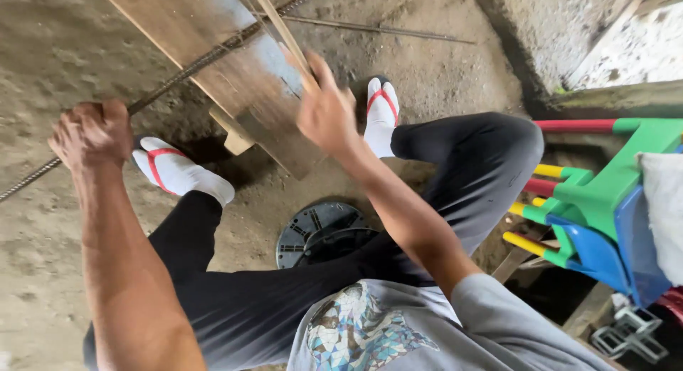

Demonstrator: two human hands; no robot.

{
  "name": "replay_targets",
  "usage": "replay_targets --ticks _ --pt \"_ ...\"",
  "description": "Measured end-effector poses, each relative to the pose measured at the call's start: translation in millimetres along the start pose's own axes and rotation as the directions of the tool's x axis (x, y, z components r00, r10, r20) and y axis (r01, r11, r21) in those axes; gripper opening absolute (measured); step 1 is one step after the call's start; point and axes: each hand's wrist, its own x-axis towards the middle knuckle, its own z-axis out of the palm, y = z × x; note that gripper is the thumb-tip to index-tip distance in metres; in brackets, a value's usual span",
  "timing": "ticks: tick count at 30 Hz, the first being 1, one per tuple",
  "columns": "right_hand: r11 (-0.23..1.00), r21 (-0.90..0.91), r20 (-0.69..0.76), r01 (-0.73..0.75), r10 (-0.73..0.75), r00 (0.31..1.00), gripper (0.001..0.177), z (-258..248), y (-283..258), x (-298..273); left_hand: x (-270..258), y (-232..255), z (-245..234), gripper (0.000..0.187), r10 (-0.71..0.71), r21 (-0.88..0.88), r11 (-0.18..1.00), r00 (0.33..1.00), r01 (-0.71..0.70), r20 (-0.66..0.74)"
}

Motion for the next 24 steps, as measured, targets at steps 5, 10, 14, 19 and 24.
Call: replay_targets --ticks 5,10,14,19,24 --pt "-0.037 -0.999 0.001 -0.008 -0.228 0.974 0.043 101 -35 14 6 2 -7 0.062 -0.060 -0.081 0.995 0.997 0.063 0.041" --pt "-0.306 -0.952 0.082 -0.001 -0.259 0.962 0.042 89 -37 -120 8 3 -8 0.065 -0.118 -0.010 0.993 0.981 0.121 0.153" --pt "-0.479 -0.832 0.455 0.280 -0.300 0.838 0.011 68 -25 -100 5 5 -10 0.039 -0.121 -0.089 0.986 0.978 0.138 0.171" --pt "-0.165 -0.975 0.188 0.149 -0.255 0.949 0.043 98 -15 38 4 -12 12 0.055 -0.031 -0.008 1.000 0.994 0.030 -0.106" --pt "-0.621 -0.784 0.149 0.031 -0.138 0.979 0.031 74 -35 -70 13 -25 31 0.020 0.665 0.667 0.696 0.588 -0.265 -0.461"
